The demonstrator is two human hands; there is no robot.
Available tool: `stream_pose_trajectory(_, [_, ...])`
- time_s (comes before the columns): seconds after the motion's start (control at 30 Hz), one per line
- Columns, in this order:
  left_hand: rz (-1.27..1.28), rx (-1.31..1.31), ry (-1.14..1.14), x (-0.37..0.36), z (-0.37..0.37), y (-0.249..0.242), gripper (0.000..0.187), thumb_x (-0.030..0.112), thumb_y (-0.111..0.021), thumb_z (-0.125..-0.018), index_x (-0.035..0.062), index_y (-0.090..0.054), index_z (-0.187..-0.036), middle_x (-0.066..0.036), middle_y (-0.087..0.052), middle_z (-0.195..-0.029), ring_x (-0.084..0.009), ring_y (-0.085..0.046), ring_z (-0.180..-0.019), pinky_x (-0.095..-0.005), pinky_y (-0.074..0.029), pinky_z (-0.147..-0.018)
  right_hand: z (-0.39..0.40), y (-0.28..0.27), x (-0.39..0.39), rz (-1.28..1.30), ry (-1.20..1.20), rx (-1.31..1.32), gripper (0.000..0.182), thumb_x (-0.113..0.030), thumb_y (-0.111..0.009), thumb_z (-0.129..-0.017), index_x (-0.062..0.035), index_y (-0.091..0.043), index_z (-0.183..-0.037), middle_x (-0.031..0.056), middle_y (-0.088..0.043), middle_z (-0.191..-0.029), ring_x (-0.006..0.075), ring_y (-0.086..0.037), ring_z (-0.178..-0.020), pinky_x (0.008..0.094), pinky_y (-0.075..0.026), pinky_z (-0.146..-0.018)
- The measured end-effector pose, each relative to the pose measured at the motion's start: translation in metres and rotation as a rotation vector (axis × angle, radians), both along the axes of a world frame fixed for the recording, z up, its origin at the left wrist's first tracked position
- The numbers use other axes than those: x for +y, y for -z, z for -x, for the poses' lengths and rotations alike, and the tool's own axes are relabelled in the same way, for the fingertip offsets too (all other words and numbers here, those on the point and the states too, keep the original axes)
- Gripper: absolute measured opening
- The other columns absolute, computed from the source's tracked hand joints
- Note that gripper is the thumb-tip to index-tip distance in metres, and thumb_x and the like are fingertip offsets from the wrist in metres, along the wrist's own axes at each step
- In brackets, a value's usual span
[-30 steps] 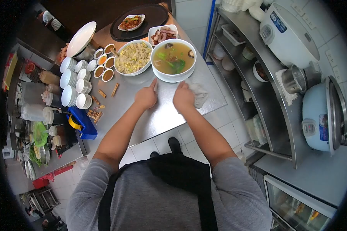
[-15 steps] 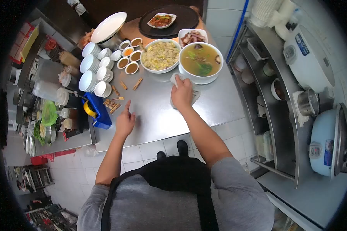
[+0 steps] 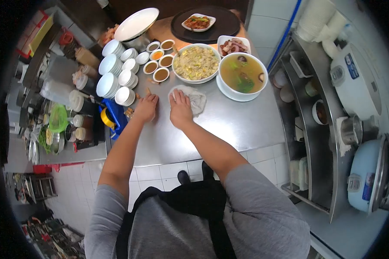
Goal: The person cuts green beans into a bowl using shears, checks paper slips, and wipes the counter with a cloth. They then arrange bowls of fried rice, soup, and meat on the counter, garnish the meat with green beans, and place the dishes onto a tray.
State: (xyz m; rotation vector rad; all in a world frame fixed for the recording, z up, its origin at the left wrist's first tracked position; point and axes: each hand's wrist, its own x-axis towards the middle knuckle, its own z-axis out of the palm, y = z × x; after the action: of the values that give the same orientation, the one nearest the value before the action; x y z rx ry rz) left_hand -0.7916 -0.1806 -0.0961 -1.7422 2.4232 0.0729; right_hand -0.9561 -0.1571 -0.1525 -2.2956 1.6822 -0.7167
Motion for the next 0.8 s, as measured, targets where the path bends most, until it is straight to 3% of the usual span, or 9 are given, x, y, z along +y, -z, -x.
stream_pose_trajectory(0.33, [0.300, 0.511, 0.125, 0.020, 0.011, -0.059, 0.042, -0.001, -0.049, -0.079, 0.0011, -0.050, -0.121, -0.017, -0.050, -0.124, -0.0355, -0.040, -0.123, -0.0401, -0.035, -0.101, -0.016, -0.003, 0.126, 0.003, -0.591, -0.094, 0.038, -0.010, -0.041, -0.085, -0.0044, -0.052, -0.121, 0.0159, -0.040, -0.135, 0.0313, -0.037, -0.124, 0.0454, -0.026, -0.105])
stream_pose_trajectory(0.43, [0.285, 0.590, 0.089, 0.058, 0.006, -0.086, 0.045, -0.003, -0.050, -0.079, 0.0051, -0.049, -0.123, -0.016, -0.047, -0.128, -0.0348, -0.036, -0.126, -0.0402, -0.034, -0.102, 0.070, 0.023, 0.103, -0.153, -0.023, -0.680, 0.035, -0.015, -0.034, -0.093, -0.0004, -0.053, -0.119, 0.0176, -0.053, -0.121, 0.0287, -0.048, -0.114, 0.0372, -0.032, -0.101])
stream_pose_trajectory(0.53, [0.294, 0.578, -0.008, 0.112, -0.022, -0.097, 0.046, -0.004, -0.050, -0.079, 0.0054, -0.049, -0.124, -0.016, -0.047, -0.127, -0.0348, -0.035, -0.127, -0.0404, -0.033, -0.102, 0.265, 0.039, 0.114, -0.081, 0.606, -0.451, 0.036, -0.020, -0.037, -0.093, 0.0019, -0.053, -0.117, 0.0169, -0.056, -0.113, 0.0263, -0.050, -0.107, 0.0372, -0.035, -0.097])
stream_pose_trajectory(0.57, [0.293, 0.576, -0.049, 0.131, -0.033, -0.095, 0.047, -0.005, -0.050, -0.078, 0.0057, -0.049, -0.124, -0.015, -0.047, -0.128, -0.0348, -0.034, -0.128, -0.0399, -0.033, -0.103, 0.366, 0.100, 0.128, 0.096, 0.636, 0.071, 0.034, -0.015, -0.049, -0.085, 0.0016, -0.053, -0.115, 0.0198, -0.052, -0.118, 0.0331, -0.046, -0.114, 0.0416, -0.032, -0.098])
stream_pose_trajectory(0.6, [0.294, 0.576, -0.089, 0.150, -0.045, -0.089, 0.047, -0.006, -0.050, -0.078, 0.0059, -0.049, -0.124, -0.015, -0.047, -0.128, -0.0348, -0.033, -0.128, -0.0395, -0.032, -0.103, 0.398, 0.027, 0.153, -0.076, 0.623, 0.503, 0.035, -0.017, -0.058, -0.077, 0.0027, -0.059, -0.106, 0.0219, -0.059, -0.107, 0.0348, -0.053, -0.104, 0.0427, -0.039, -0.092])
stream_pose_trajectory(0.63, [0.276, 0.565, -0.121, 0.169, -0.058, -0.080, 0.047, -0.006, -0.050, -0.078, 0.0058, -0.050, -0.123, -0.015, -0.048, -0.128, -0.0346, -0.033, -0.129, -0.0398, -0.032, -0.103, 0.408, -0.026, 0.166, -0.492, 0.750, 0.223, 0.031, -0.014, -0.060, -0.071, 0.0017, -0.064, -0.098, 0.0215, -0.064, -0.094, 0.0350, -0.061, -0.090, 0.0425, -0.046, -0.082])
stream_pose_trajectory(0.67, [0.264, 0.558, -0.156, 0.185, -0.066, -0.073, 0.046, -0.006, -0.050, -0.078, 0.0058, -0.050, -0.123, -0.014, -0.048, -0.128, -0.0344, -0.033, -0.129, -0.0401, -0.031, -0.104, 0.442, -0.005, 0.173, -0.383, 0.823, -0.037, 0.027, -0.006, -0.055, -0.073, -0.0005, -0.066, -0.097, 0.0182, -0.066, -0.084, 0.0336, -0.064, -0.078, 0.0392, -0.050, -0.075])
stream_pose_trajectory(0.73, [0.237, 0.578, -0.257, 0.216, -0.070, -0.066, 0.046, -0.006, -0.049, -0.079, 0.0066, -0.051, -0.123, -0.014, -0.047, -0.129, -0.0336, -0.030, -0.131, -0.0401, -0.029, -0.105, 0.394, -0.041, 0.166, -0.341, 0.643, -0.468, 0.033, 0.001, -0.048, -0.074, -0.0036, -0.065, -0.103, 0.0169, -0.065, -0.091, 0.0309, -0.063, -0.087, 0.0335, -0.047, -0.081])
stream_pose_trajectory(0.8, [0.212, 0.581, -0.312, 0.235, -0.072, -0.068, 0.046, -0.006, -0.049, -0.079, 0.0069, -0.051, -0.123, -0.014, -0.047, -0.130, -0.0332, -0.029, -0.132, -0.0405, -0.027, -0.106, 0.312, -0.078, 0.137, -0.091, 0.373, -0.408, 0.040, 0.006, -0.044, -0.075, -0.0049, -0.063, -0.108, 0.0184, -0.061, -0.100, 0.0296, -0.060, -0.095, 0.0308, -0.044, -0.086])
